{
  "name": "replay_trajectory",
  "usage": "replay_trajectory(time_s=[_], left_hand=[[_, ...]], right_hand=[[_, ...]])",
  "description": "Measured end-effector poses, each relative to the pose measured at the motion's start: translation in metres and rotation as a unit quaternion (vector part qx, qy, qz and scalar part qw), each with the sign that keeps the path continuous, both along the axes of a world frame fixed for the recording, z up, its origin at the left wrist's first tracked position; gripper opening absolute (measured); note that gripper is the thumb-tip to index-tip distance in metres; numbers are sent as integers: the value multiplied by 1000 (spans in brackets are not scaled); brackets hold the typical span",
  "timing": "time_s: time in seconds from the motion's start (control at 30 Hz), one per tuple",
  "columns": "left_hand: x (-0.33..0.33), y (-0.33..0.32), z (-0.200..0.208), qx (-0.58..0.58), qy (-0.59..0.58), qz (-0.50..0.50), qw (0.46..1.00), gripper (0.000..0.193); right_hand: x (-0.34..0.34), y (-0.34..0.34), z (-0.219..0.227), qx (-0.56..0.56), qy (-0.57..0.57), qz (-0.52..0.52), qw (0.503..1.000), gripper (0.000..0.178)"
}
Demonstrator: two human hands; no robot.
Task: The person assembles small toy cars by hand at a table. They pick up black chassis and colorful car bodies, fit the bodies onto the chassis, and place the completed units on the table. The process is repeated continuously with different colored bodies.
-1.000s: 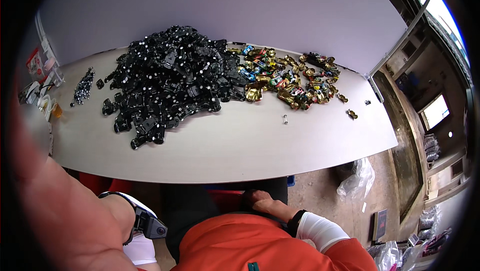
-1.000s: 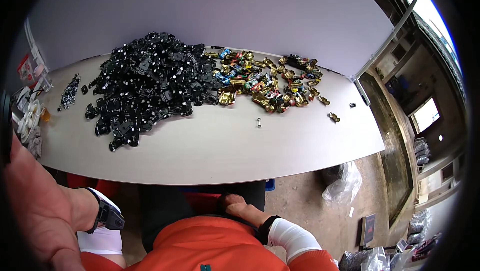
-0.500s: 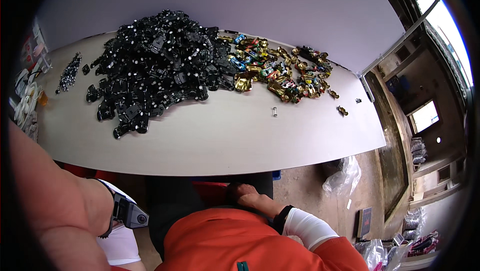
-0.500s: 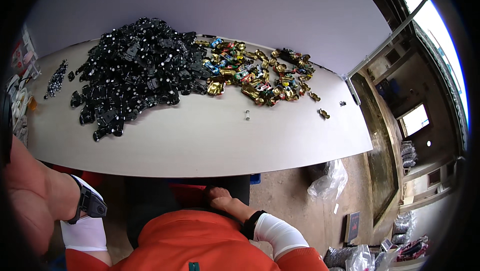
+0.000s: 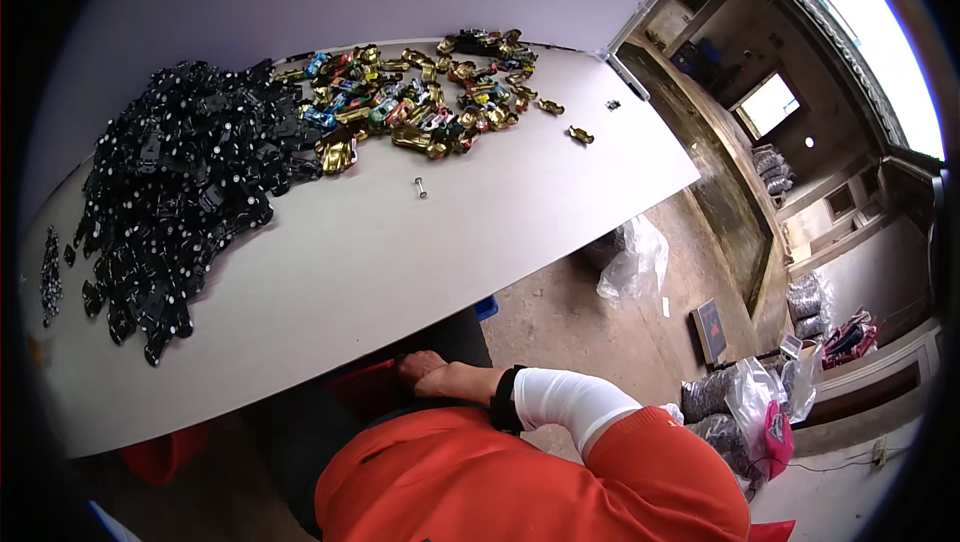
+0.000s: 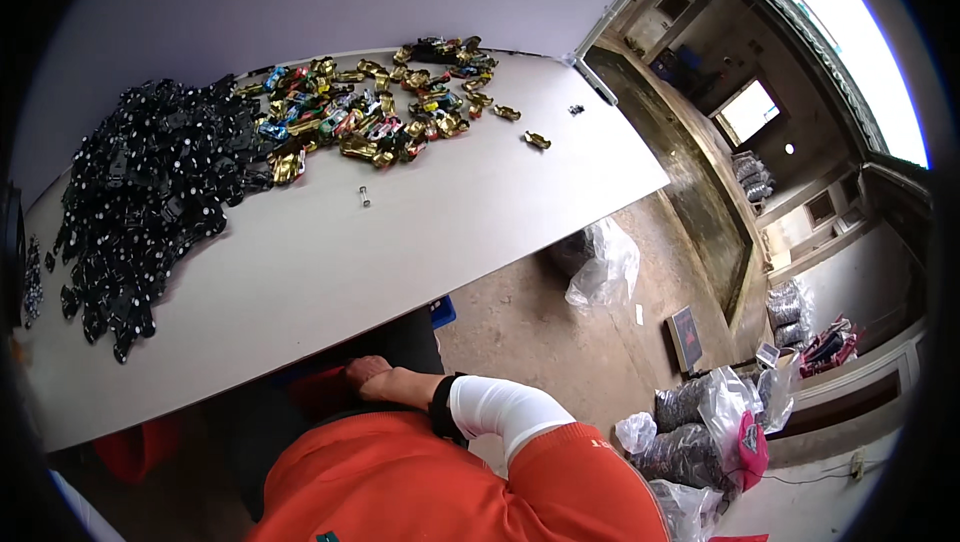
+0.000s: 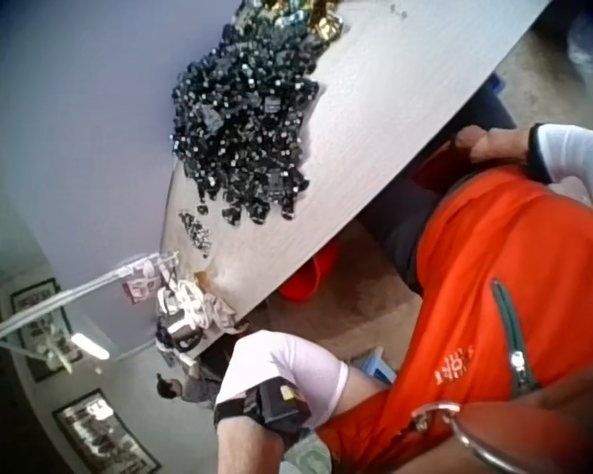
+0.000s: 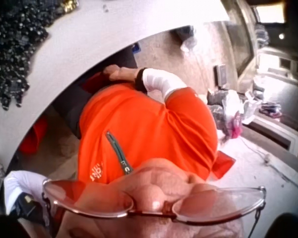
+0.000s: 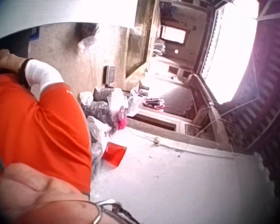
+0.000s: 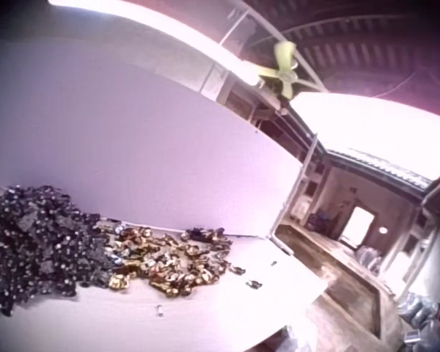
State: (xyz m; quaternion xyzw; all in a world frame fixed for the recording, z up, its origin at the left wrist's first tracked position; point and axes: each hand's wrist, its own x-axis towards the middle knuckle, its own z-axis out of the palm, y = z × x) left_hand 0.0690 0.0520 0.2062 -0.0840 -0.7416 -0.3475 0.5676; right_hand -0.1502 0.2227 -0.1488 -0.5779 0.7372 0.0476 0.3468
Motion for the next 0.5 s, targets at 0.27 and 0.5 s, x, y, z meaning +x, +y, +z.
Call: replay_trajectory(time_s=[0.27,0.5], left_hand=[[-9,-3,-12,12,-38,-1,999,49],[-12,-6,-19,19,-58,10,998,49]], right_hand=[[-1,5,-2,-13,-22,-55,998,21],[-2,4,6,-2,-24,-27,999,20]])
